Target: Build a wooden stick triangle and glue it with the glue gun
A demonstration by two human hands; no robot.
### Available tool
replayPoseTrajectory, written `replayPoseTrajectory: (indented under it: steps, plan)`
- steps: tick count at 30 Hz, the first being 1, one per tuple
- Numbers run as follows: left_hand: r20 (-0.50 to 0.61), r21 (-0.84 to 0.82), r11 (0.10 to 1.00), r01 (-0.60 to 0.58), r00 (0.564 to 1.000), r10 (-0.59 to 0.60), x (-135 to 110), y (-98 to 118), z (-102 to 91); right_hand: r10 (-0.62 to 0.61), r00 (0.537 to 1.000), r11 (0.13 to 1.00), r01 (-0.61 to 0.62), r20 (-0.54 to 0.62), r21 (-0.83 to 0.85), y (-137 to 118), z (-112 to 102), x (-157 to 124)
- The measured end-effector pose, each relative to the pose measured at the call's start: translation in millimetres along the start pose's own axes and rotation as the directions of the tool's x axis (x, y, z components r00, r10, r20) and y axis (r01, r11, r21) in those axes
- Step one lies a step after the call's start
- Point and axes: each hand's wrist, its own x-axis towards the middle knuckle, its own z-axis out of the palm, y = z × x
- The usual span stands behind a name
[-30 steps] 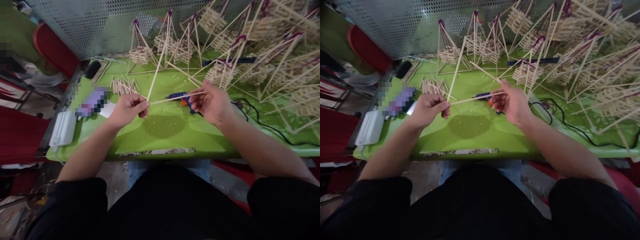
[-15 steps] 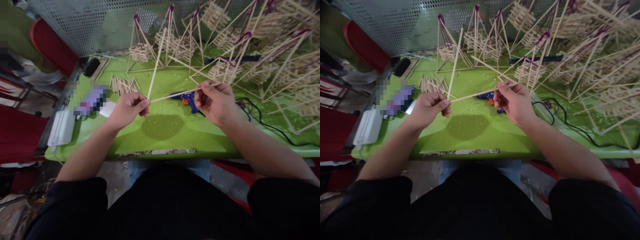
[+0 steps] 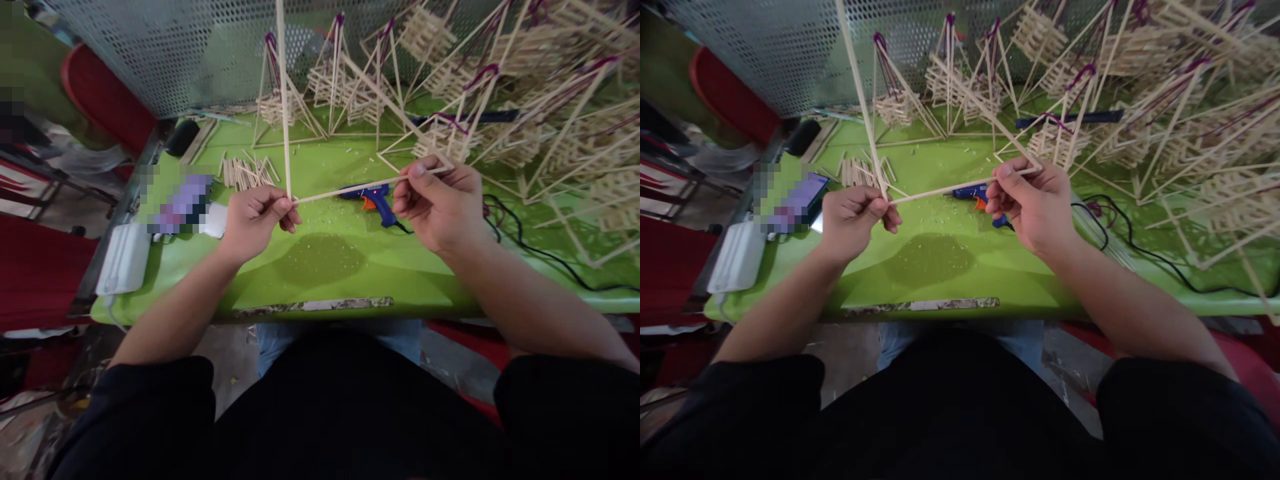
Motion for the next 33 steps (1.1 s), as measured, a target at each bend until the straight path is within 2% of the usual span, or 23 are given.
replayPoseTrajectory:
  steps: [5,13,33]
  plan:
    - [-0.031,0.112,0.993,0.026,0.999,-0.023,-5,0,0.8,-0.044,0.999,0.999,0.043,-0.02,-0.027,-4,3,-6]
    - [-0.048,0.156,0.988,-0.021,0.998,0.029,-9,-2,3.6,-0.17,0.985,0.983,0.168,-0.025,-0.071,2,3,-6]
    - [-0.07,0.195,0.98,-0.028,0.997,0.043,-9,-2,4.3,-0.254,0.967,0.963,0.25,-0.027,-0.101,2,7,-13]
